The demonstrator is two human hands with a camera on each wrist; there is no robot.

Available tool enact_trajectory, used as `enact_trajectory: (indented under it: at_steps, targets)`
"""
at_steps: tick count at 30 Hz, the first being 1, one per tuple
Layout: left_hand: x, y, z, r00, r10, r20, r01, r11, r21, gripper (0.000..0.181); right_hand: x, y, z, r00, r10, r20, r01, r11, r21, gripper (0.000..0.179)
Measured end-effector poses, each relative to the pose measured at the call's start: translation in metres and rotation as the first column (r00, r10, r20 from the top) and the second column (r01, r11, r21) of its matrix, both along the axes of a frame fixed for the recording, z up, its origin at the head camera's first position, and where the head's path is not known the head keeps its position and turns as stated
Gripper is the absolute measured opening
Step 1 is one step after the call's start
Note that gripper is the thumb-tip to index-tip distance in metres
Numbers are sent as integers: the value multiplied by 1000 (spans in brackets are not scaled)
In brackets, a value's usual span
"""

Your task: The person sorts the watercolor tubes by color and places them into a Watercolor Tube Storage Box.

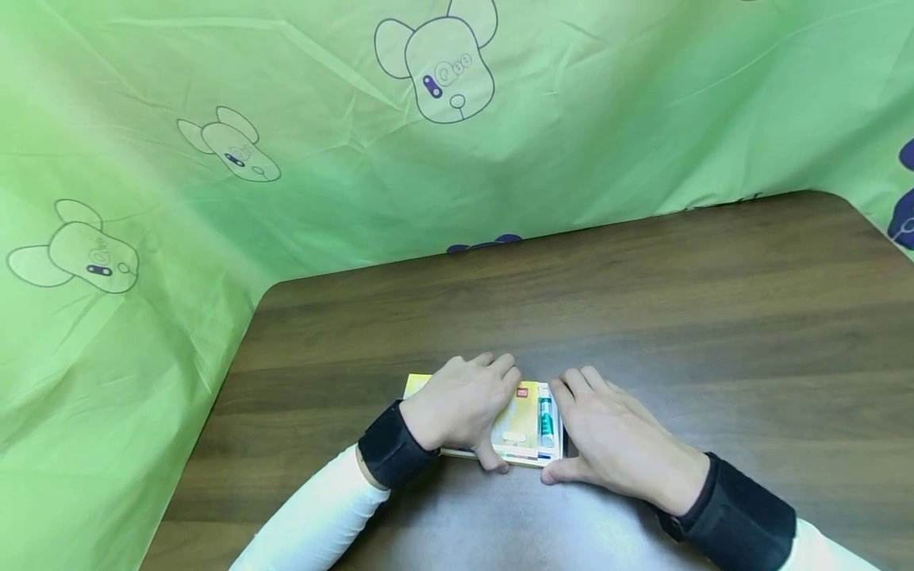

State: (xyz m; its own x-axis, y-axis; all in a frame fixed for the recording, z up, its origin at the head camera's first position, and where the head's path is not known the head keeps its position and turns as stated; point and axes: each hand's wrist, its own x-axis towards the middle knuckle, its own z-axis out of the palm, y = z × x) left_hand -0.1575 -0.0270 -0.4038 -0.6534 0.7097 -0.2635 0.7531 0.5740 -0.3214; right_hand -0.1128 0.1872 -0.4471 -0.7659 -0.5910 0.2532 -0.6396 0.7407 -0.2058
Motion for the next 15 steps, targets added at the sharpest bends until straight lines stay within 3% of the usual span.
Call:
enact_trajectory:
  at_steps: [7, 15]
  targets:
    - [2, 6, 1, 1000, 4, 5, -4, 1000, 11, 96, -1, -2, 0, 999, 26, -25, -26, 999, -19, 100]
    - [5, 9, -1, 1000, 22, -3, -22, 1000, 4, 96, -2, -3, 0, 1000, 8, 1, -8, 1000, -11, 103]
